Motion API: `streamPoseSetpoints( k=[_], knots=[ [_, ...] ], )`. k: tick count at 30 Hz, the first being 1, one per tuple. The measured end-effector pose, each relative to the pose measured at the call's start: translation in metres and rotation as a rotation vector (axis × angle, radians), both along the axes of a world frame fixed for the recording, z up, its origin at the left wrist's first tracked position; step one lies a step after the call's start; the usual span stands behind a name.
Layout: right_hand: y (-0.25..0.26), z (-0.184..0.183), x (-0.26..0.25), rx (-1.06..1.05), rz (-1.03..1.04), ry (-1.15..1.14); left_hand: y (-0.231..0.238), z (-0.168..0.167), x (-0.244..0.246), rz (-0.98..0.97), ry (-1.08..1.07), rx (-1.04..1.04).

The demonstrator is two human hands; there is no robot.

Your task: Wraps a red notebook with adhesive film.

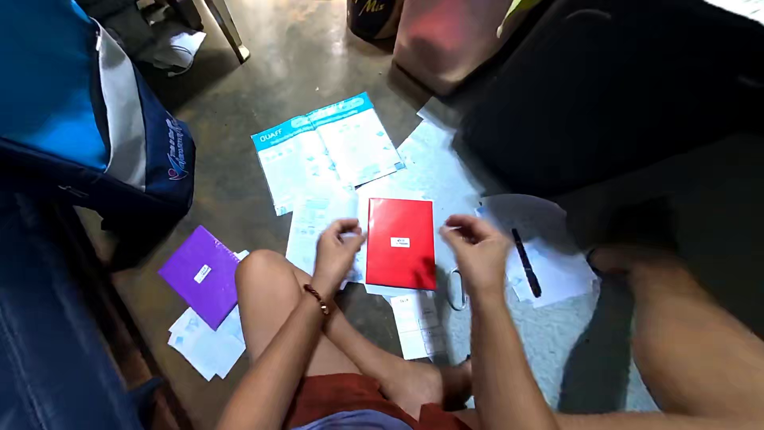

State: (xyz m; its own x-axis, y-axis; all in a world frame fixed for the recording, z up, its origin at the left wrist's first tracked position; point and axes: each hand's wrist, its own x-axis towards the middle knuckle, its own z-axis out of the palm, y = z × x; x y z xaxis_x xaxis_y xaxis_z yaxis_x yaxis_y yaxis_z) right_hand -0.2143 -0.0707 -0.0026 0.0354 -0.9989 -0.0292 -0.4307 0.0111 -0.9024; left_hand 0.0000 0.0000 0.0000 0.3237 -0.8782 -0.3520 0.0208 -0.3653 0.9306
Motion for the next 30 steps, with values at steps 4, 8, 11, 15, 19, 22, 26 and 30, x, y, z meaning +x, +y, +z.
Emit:
streamPoseSetpoints(
  k=[4, 8, 11, 15, 19, 22, 26, 30],
  knots=[
    [0.000, -0.045, 0.018, 0.199, 0.041, 0.299, -0.017, -0.050, -0.015, -0.206, -0.053, 0.343],
    [-0.002, -0.062, 0.016, 0.293, 0.024, 0.392, -0.024, -0.057, -0.027, -0.172, -0.117, 0.364],
    [-0.001, -0.077, 0.015, 0.286, 0.022, 0.381, -0.029, -0.063, -0.030, -0.167, -0.147, 0.377],
    [0.000, -0.081, 0.018, 0.249, -0.012, 0.434, -0.034, -0.063, -0.031, -0.215, -0.184, 0.397],
    [-0.006, -0.081, 0.024, 0.049, 0.049, 0.476, -0.054, -0.049, -0.009, -0.278, -0.383, 0.343],
    [-0.022, -0.081, 0.045, -0.052, 0.233, 0.333, -0.083, -0.060, 0.021, -0.317, -0.589, 0.168],
    [-0.057, -0.086, 0.085, 0.025, 0.417, 0.228, -0.109, -0.078, 0.053, -0.507, -0.792, 0.007],
    [-0.085, -0.099, 0.112, -0.017, 0.469, 0.287, -0.111, -0.091, 0.065, -0.551, -0.840, -0.057]
  ],
)
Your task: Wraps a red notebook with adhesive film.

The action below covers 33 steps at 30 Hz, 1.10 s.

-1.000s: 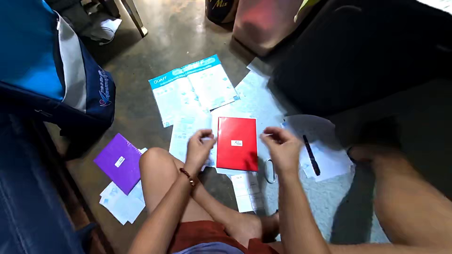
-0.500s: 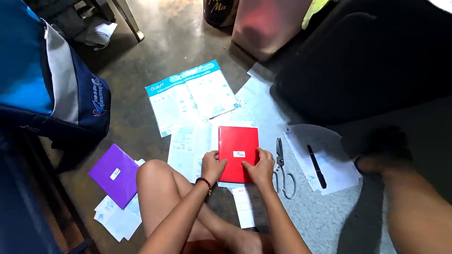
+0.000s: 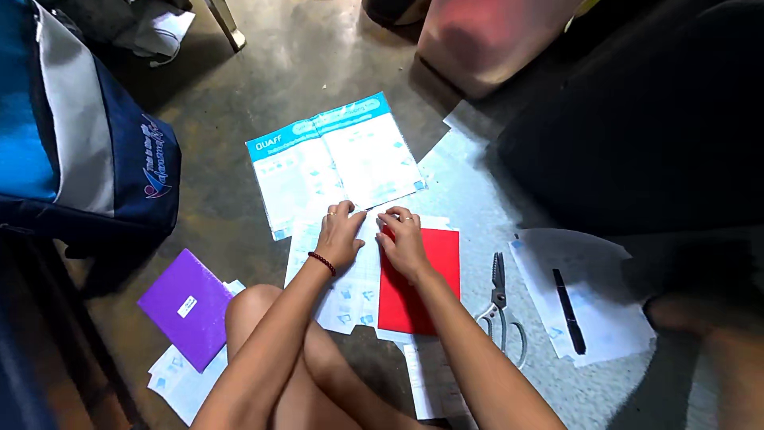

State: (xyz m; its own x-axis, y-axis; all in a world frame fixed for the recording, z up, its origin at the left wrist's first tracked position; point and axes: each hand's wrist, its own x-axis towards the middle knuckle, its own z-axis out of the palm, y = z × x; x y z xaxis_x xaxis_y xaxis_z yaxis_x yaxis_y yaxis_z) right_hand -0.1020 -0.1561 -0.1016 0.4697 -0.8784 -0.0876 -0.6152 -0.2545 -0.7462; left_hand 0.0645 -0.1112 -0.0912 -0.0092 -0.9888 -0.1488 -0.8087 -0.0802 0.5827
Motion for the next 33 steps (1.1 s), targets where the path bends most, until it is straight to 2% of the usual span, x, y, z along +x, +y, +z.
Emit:
streamPoseSetpoints(
  k=[7, 15, 18, 24, 33],
  knots=[
    [-0.018, 0.000, 0.008, -0.008, 0.055, 0.078, -0.013, -0.003, 0.005, -0.091, -0.066, -0.041],
    [-0.026, 0.005, 0.008, 0.049, 0.100, 0.065, -0.024, -0.002, 0.005, -0.086, 0.003, -0.033],
    [-0.027, 0.001, 0.009, 0.011, 0.107, 0.066, -0.027, -0.003, 0.006, -0.081, 0.022, -0.024],
    [-0.019, -0.014, 0.008, -0.152, 0.049, -0.019, -0.029, -0.001, 0.009, -0.068, 0.049, 0.008],
    [-0.018, -0.015, 0.009, -0.123, 0.002, -0.073, -0.030, 0.000, 0.008, -0.087, 0.074, 0.010]
  ],
)
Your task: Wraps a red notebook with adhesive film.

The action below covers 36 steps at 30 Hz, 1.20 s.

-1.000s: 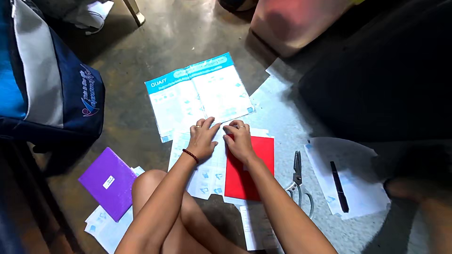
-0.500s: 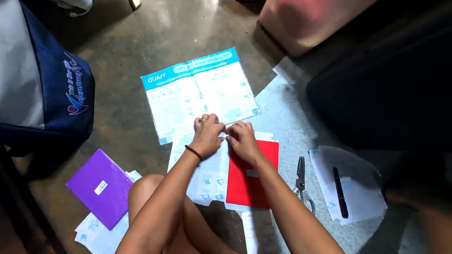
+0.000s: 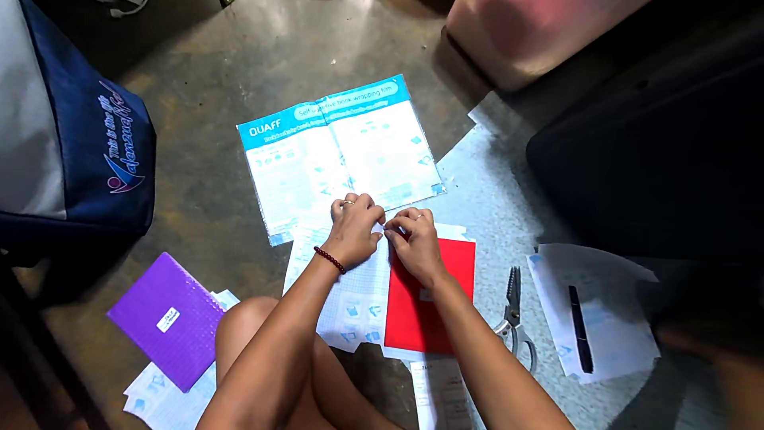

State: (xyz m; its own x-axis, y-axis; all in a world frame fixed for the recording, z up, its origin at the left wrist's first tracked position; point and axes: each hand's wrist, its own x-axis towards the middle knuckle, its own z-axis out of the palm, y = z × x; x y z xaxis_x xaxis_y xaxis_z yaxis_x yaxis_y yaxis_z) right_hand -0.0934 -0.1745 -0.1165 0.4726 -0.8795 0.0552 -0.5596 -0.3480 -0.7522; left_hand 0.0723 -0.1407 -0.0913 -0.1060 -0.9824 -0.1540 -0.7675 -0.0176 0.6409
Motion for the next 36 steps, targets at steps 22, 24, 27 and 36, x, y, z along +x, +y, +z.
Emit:
streamPoseSetpoints(
  k=[22, 24, 27, 36],
  knots=[
    [0.014, -0.016, -0.001, -0.112, -0.092, -0.132, -0.003, -0.005, -0.008, 0.062, 0.123, -0.085],
    [0.016, -0.016, -0.001, -0.118, -0.111, -0.139, -0.003, -0.001, -0.007, 0.072, 0.135, -0.065],
    [0.017, -0.015, -0.001, -0.117, -0.127, -0.161, -0.003, 0.001, -0.006, 0.079, 0.164, -0.046],
    [0.016, -0.014, -0.004, -0.132, -0.122, -0.185, -0.002, 0.007, -0.009, 0.116, 0.235, -0.027]
  ],
)
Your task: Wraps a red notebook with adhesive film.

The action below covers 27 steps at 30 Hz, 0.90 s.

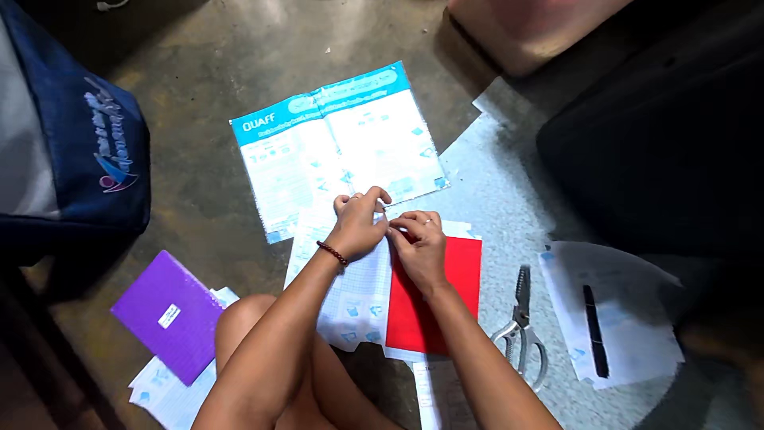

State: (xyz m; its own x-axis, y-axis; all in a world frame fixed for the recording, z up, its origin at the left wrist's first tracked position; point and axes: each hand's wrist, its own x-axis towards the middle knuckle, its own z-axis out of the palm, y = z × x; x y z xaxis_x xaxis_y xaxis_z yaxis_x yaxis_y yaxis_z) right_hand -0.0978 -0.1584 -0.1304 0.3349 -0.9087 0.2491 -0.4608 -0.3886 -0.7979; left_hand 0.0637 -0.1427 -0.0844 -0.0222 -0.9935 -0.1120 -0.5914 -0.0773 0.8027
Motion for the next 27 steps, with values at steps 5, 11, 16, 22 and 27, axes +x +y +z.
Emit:
streamPoseSetpoints(
  k=[5, 11, 16, 22, 27],
  knots=[
    [-0.003, -0.003, -0.008, -0.223, 0.170, 0.062, -0.001, 0.000, -0.005, 0.031, -0.039, 0.072],
    [-0.012, -0.009, -0.015, -0.368, 0.240, 0.170, -0.010, 0.011, 0.000, -0.001, -0.015, 0.208],
    [-0.018, -0.009, -0.018, -0.455, 0.296, 0.231, -0.010, 0.016, 0.003, -0.019, 0.015, 0.258],
    [-0.022, -0.009, -0.020, -0.540, 0.347, 0.281, -0.008, 0.019, 0.004, -0.019, 0.027, 0.261],
    [-0.022, -0.007, -0.017, -0.525, 0.352, 0.324, -0.008, 0.017, 0.004, -0.032, 0.009, 0.243]
  ],
)
